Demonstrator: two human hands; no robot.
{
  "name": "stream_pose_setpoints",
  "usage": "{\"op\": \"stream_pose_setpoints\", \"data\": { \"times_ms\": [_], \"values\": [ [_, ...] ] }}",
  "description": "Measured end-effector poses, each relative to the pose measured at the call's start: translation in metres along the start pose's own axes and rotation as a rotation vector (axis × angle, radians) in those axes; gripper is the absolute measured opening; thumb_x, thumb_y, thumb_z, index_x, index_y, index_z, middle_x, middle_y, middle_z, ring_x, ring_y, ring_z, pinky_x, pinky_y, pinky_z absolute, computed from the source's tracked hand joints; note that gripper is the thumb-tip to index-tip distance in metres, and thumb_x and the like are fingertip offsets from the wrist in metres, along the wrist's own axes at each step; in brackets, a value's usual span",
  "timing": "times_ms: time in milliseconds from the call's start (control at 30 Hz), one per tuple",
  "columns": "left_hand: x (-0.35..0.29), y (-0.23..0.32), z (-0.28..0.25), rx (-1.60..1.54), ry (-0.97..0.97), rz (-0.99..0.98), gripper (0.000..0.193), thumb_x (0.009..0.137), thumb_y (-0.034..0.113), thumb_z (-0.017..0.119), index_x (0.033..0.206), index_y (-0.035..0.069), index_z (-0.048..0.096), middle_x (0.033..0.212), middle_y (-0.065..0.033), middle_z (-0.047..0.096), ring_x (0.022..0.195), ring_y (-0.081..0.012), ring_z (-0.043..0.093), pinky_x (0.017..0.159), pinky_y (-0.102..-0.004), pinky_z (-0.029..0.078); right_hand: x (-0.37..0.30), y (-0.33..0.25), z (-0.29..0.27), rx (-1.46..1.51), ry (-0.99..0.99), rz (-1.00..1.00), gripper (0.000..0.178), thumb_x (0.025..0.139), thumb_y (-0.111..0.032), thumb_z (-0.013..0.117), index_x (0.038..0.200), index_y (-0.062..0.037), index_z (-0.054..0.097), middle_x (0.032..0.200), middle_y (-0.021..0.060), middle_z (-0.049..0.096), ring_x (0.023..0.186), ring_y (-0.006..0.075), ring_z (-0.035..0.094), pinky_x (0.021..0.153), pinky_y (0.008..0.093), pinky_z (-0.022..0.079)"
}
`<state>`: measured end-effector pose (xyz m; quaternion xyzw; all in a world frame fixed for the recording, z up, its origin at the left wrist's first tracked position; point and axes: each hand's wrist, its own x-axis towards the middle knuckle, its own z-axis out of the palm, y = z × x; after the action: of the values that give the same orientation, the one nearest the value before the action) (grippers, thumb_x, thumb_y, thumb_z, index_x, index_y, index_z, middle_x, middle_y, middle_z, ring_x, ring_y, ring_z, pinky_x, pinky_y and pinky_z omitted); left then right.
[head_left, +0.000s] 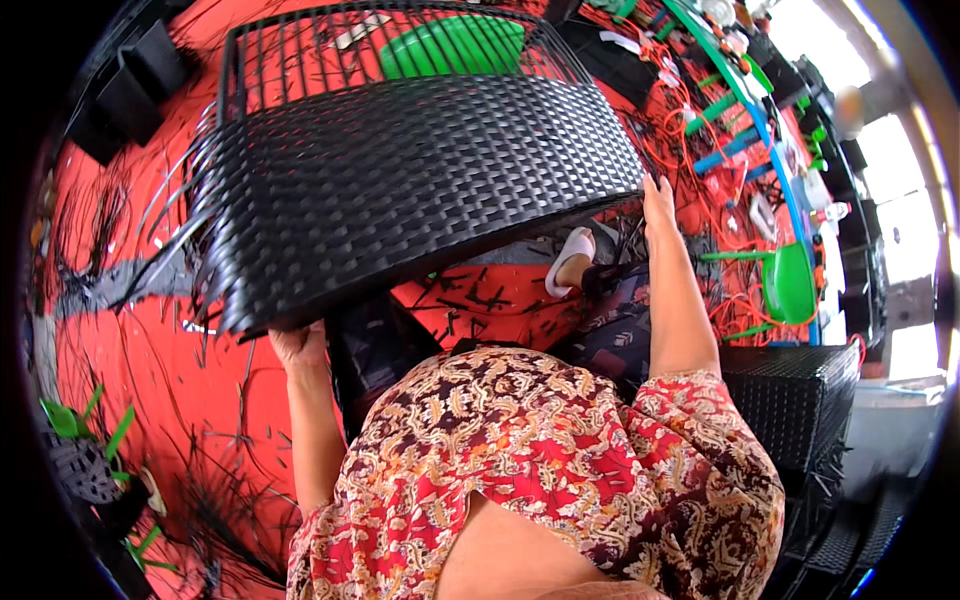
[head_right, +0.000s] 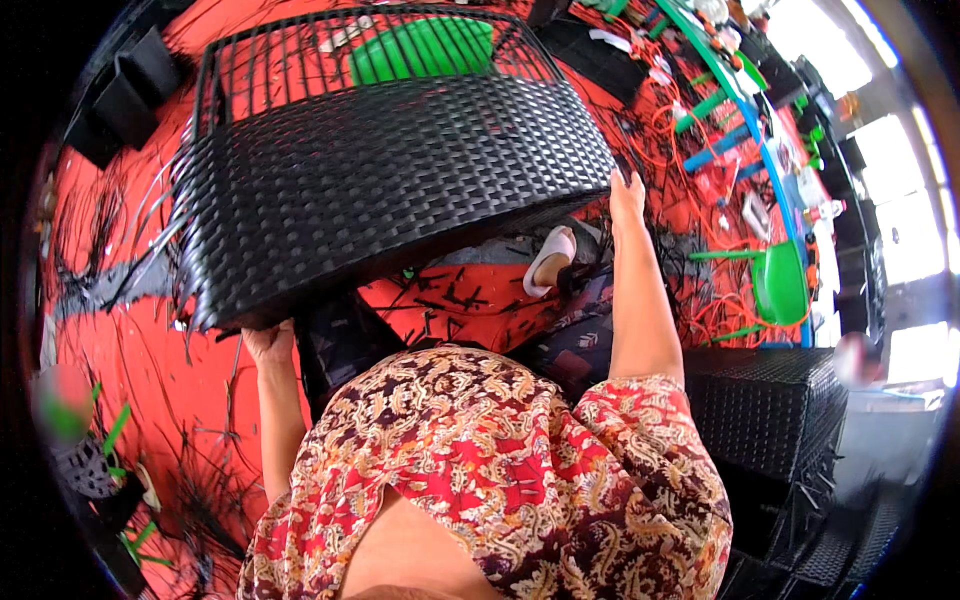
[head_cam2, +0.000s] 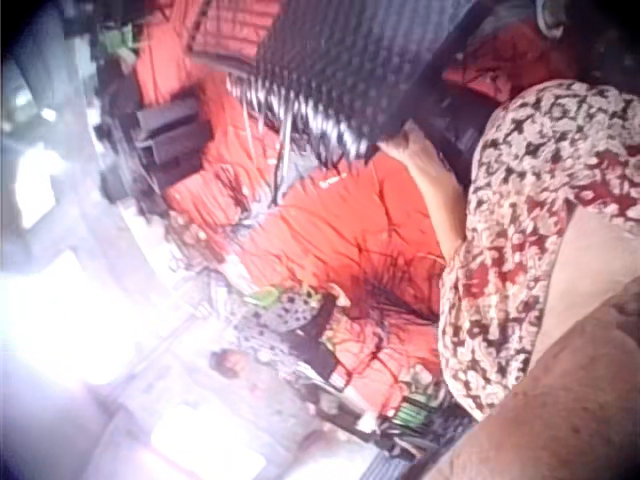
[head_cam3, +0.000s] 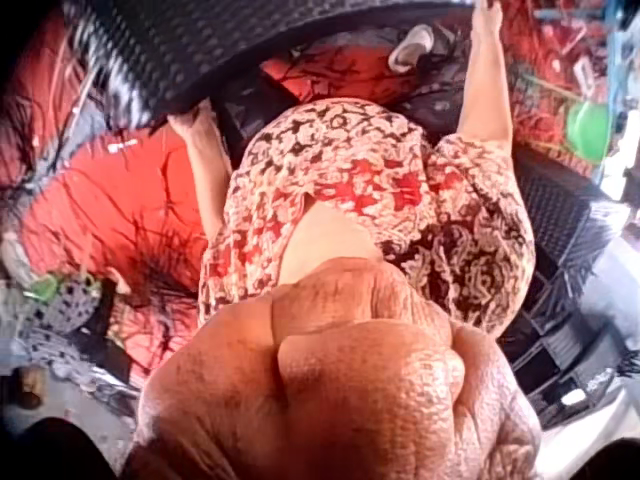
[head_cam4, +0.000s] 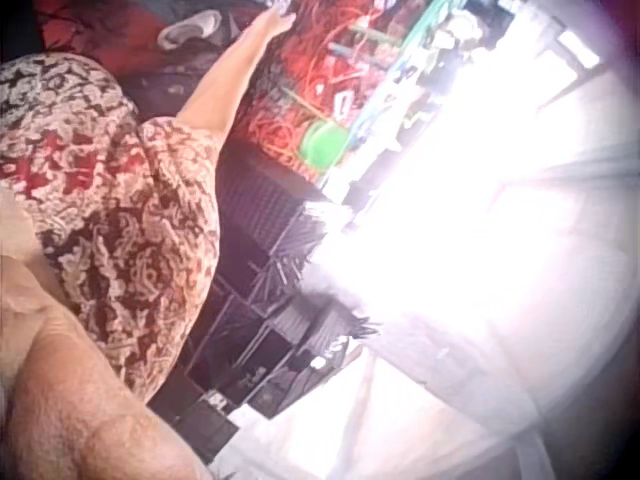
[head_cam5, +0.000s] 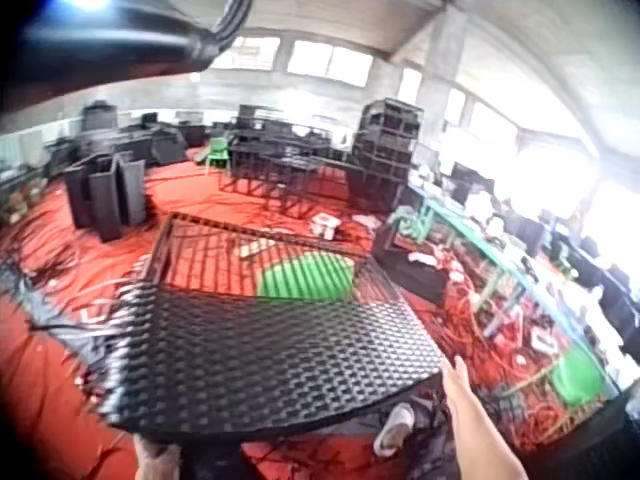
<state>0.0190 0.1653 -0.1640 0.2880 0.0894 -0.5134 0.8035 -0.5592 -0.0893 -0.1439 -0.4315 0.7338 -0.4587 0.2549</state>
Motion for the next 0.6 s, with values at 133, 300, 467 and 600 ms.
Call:
{"op": "stream_pose_setpoints", "data": {
  "times_ms": [133,300,467,600],
  "values": [
    [-0.009,0.014,0.004,0.015,-0.048,0.066,0.041,0.091,0.03,0.053,0.126,0.008,0.055,0.133,-0.0101,0.051,0.125,-0.0309,0.045,0.106,-0.0523,0.033,0.042,-0.019,-0.013,-0.272,-0.147,0.018,0.07,0.089,-0.047,0.05,0.134,0.0053,0.041,0.137,0.0226,0.044,0.129,0.0321,0.04,0.106,0.0365,0.03],
    [-0.008,0.047,-0.035,-0.032,-0.249,0.094,0.047,0.092,0.029,0.053,0.133,0.007,0.047,0.142,-0.0112,0.042,0.132,-0.033,0.035,0.11,-0.056,0.023,0.083,-0.025,0.027,-0.421,-0.365,-0.234,0.061,0.091,-0.054,0.039,0.116,-0.0022,0.06,0.12,0.0263,0.056,0.117,0.039,0.05,0.098,0.0443,0.037],
    [-0.014,0.061,-0.033,-0.053,-0.476,0.087,0.052,0.093,0.03,0.048,0.139,0.008,0.039,0.148,-0.0112,0.032,0.137,-0.0329,0.025,0.113,-0.056,0.013,0.075,-0.069,0.061,-0.32,-0.441,-0.063,0.075,0.09,-0.057,0.042,0.127,0.0081,0.048,0.134,0.0282,0.044,0.13,0.0367,0.039,0.106,0.0407,0.029],
    [-0.013,0.065,-0.027,-0.093,-0.398,0.084,0.055,0.092,0.033,0.052,0.139,0.008,0.039,0.148,-0.0125,0.031,0.137,-0.0332,0.025,0.112,-0.0576,0.014,0.06,-0.071,0.075,-0.268,-0.257,0.076,0.081,0.085,-0.06,0.046,0.122,0.0124,0.05,0.129,0.0317,0.047,0.125,0.0376,0.044,0.102,0.0405,0.034]
  ]
}}
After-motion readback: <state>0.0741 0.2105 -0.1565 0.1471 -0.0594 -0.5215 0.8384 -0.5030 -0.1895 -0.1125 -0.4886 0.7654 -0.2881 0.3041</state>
